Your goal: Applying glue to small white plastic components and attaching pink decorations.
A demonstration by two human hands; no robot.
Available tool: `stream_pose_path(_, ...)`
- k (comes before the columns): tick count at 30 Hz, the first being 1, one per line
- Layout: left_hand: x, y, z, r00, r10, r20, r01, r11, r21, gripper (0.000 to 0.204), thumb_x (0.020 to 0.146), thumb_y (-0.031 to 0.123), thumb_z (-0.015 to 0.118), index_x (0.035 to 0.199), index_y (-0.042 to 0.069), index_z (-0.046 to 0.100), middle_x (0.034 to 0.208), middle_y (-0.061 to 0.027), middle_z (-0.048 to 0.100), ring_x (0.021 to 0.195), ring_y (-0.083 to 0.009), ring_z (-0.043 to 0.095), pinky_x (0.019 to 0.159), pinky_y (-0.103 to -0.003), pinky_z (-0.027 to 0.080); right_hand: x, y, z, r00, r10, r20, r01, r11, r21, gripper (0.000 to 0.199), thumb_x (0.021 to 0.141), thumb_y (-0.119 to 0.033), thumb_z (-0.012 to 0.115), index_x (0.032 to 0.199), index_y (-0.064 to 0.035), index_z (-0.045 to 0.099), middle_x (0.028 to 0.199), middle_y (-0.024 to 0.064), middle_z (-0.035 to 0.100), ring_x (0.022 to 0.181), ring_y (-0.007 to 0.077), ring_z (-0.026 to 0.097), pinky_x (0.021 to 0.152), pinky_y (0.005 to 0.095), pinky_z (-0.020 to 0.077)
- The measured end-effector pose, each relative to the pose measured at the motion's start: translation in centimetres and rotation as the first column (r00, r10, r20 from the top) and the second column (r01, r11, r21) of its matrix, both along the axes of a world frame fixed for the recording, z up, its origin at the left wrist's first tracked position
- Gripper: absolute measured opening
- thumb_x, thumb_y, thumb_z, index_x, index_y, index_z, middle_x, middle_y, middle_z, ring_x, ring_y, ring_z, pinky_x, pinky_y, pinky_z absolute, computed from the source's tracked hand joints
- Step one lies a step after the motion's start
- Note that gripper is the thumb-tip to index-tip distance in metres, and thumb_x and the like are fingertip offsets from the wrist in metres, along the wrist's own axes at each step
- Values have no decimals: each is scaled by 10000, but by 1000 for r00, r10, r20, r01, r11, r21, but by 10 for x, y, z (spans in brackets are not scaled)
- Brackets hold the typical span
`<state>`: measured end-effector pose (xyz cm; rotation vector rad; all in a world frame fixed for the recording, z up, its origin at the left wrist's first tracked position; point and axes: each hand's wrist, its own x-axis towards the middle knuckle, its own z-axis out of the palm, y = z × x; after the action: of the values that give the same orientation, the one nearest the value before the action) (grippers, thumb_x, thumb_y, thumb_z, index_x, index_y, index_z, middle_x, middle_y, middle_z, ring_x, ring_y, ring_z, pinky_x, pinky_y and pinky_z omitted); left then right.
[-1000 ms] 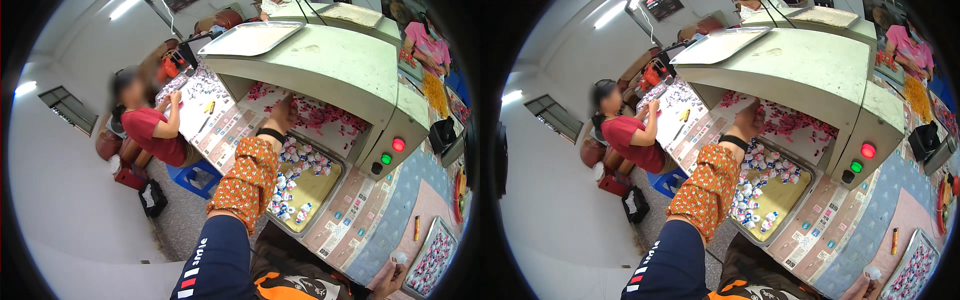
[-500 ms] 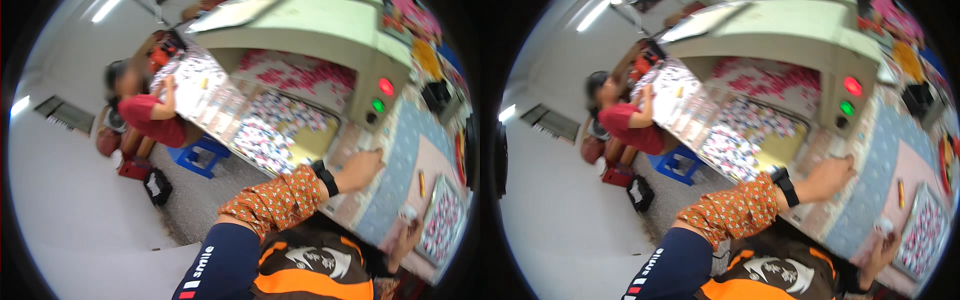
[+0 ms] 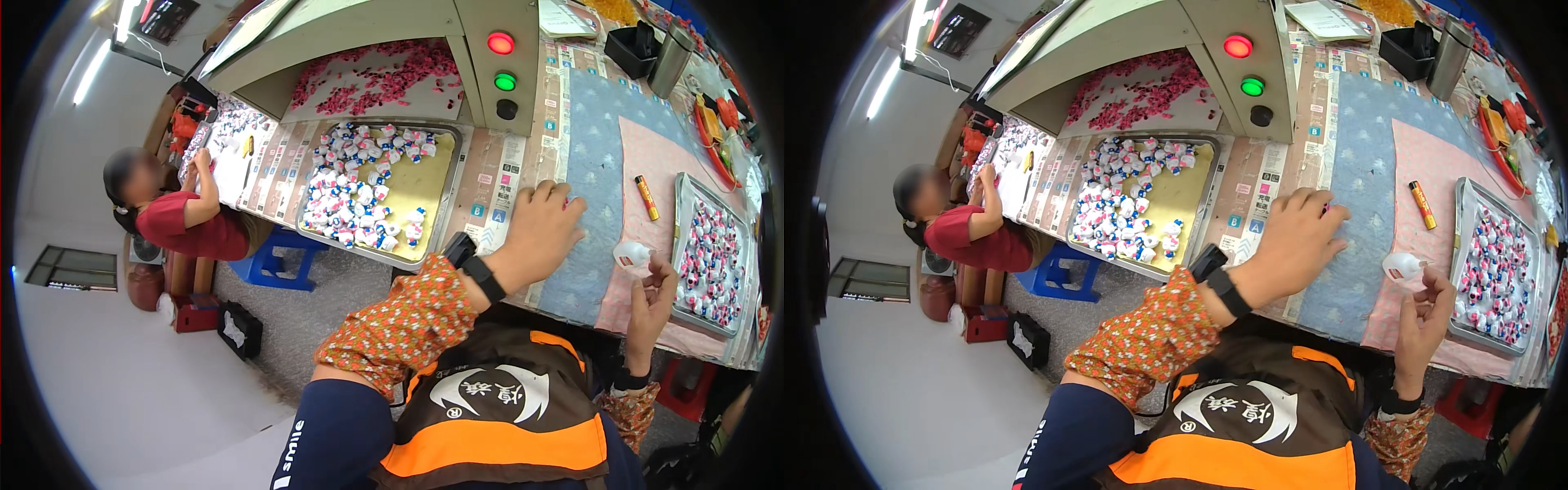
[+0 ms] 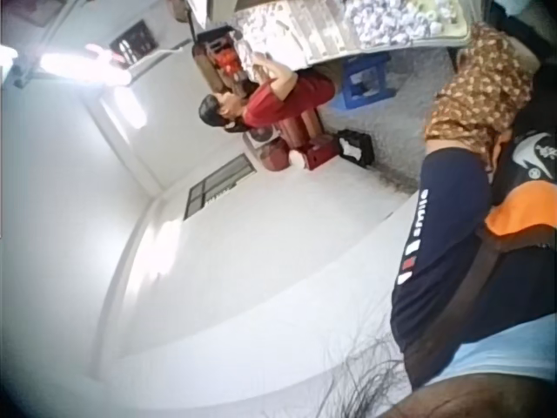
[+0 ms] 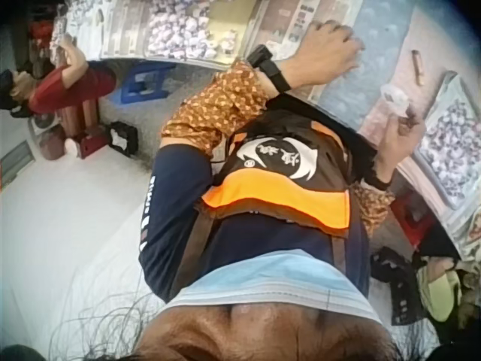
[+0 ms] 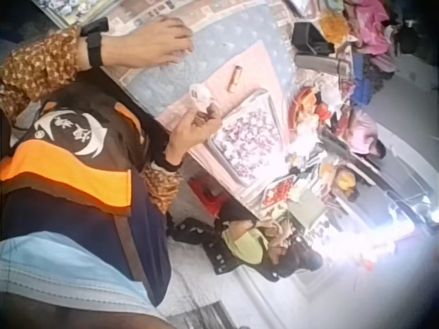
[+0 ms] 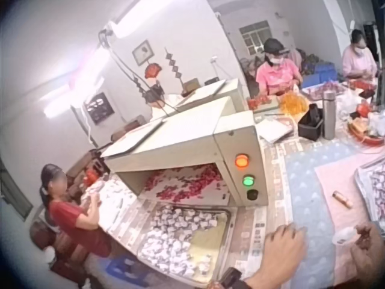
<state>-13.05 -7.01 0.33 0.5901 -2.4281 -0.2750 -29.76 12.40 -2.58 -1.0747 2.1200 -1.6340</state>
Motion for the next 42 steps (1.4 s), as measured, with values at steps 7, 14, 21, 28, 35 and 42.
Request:
stream_pose_path(7,99,-37,32,969,246,5,-241,943,229,106,872,59,655,970,84,688,938,-104,644,892,-321,582,780,-397,464,-2,-23,14,996,78,-39,-72,988,136,596,803,-28,690,1370,-60,511,1266,61,531,1030,157,527,840,280,446)
stream_pose_path(14,192,-72,51,878,149,456,-270,939,214,197,865,53,621,1039,123,680,972,-79,614,896,-306,557,803,-406,455,2,-41,10,993,114,20,-115,991,75,458,838,4,669,1284,-32,572,1199,63,573,1005,143,566,849,283,476)
stream_pose_path(21,198,-82,32,892,123,435,-306,872,382,211,866,98,683,1076,88,665,978,-93,607,914,-288,548,787,-387,448,-9,-34,2,986,163,24,-165,972,166,294,905,-35,654,1192,-25,588,1067,36,605,949,110,556,812,258,459)
stream_pose_path(28,178,-51,33,963,238,-126,-17,520,854,220,991,126,592,1190,33,584,1057,-67,654,884,-134,595,746,-268,486,7,-27,32,955,110,274,-139,986,89,215,932,-68,650,1132,-23,587,1015,23,610,904,83,544,798,245,442)
stream_pose_path(35,140,20,47,938,250,-242,266,-70,961,346,1025,103,516,1364,33,503,994,-61,633,817,-70,589,670,-202,522,51,-26,77,882,309,357,-356,931,74,343,916,-90,659,1237,-6,573,1094,57,625,942,98,583,858,242,452)
stream_pose_path(42,118,58,30,943,257,-213,253,-136,958,386,1005,54,546,1385,38,482,1037,-73,637,856,-82,614,713,-206,548,66,-11,84,845,427,322,-409,904,-126,456,789,-80,743,1178,33,533,988,113,622,818,118,607,716,257,478)
